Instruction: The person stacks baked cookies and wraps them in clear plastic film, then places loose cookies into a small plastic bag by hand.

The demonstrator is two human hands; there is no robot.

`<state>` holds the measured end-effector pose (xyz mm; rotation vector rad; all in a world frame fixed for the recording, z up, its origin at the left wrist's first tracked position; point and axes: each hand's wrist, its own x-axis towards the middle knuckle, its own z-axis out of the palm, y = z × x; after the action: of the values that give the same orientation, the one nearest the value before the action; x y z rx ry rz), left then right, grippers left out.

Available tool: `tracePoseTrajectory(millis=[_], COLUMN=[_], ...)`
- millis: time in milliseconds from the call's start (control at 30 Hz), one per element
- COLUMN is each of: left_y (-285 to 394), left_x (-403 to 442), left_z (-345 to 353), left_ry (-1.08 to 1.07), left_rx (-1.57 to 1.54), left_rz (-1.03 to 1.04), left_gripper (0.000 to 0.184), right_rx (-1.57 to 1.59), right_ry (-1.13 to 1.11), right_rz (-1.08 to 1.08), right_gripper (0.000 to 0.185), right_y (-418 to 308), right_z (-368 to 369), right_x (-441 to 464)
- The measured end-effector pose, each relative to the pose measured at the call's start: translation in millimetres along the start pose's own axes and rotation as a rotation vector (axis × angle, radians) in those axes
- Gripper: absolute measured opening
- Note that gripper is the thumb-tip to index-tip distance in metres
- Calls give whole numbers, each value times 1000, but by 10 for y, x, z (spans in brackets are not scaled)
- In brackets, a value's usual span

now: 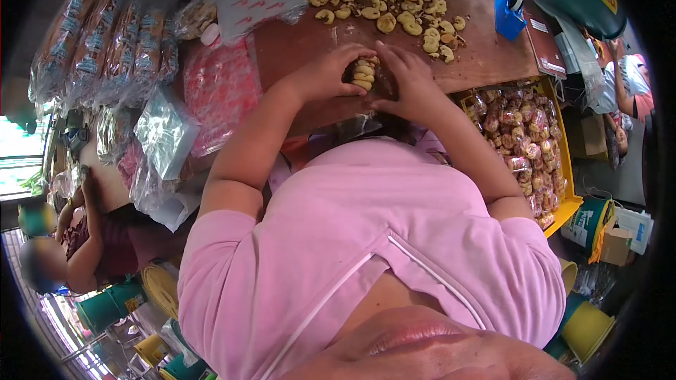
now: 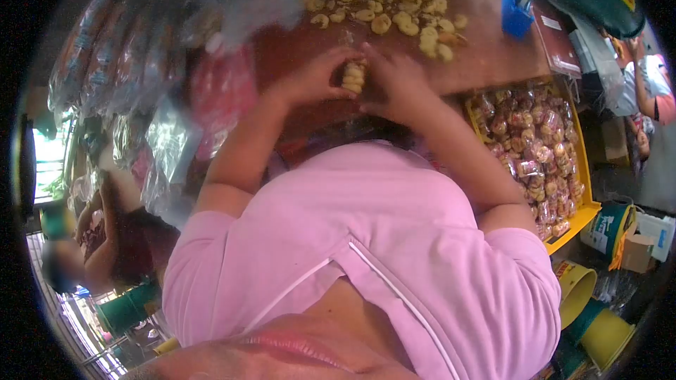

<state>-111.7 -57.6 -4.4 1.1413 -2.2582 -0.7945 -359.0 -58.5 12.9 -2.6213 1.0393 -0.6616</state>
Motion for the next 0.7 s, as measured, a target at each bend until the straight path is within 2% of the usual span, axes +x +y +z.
tracePoseTrajectory(millis=[33, 133, 233, 333, 367, 500, 600, 700], left_y=[15, 62, 19, -10, -34, -100, -132, -135], left_x=[6, 33, 64, 61, 58, 32, 37, 51], left_z=[-32, -106, -124, -85, -74, -96, -116, -137], left_ry=[0, -55, -72, -83, -79, -98, -126, -134], left_rx=[-11, 14, 22, -81, -63, -58, -106, -122], left_rz=[9, -17, 34, 6, 15, 30, 37, 64], left_gripper=[77, 76, 74, 74, 73, 74, 73, 74], right_rx=[-69, -65, 54, 622, 792, 946, 978, 914], right_ry=[41, -193, -455, -449, -356, -271, -189, -70], right_rz=[-40, 298, 644, 853, 938, 898, 708, 635], right_gripper=[86, 57, 47, 52, 46, 29, 28, 28], right_y=[31, 191, 79, 479, 353, 252, 334, 217], right_z=[-108, -372, -562, 10, 82, 186, 141, 161], right_x=[-67, -266, -410, -766, -757, -587, -426, -206])
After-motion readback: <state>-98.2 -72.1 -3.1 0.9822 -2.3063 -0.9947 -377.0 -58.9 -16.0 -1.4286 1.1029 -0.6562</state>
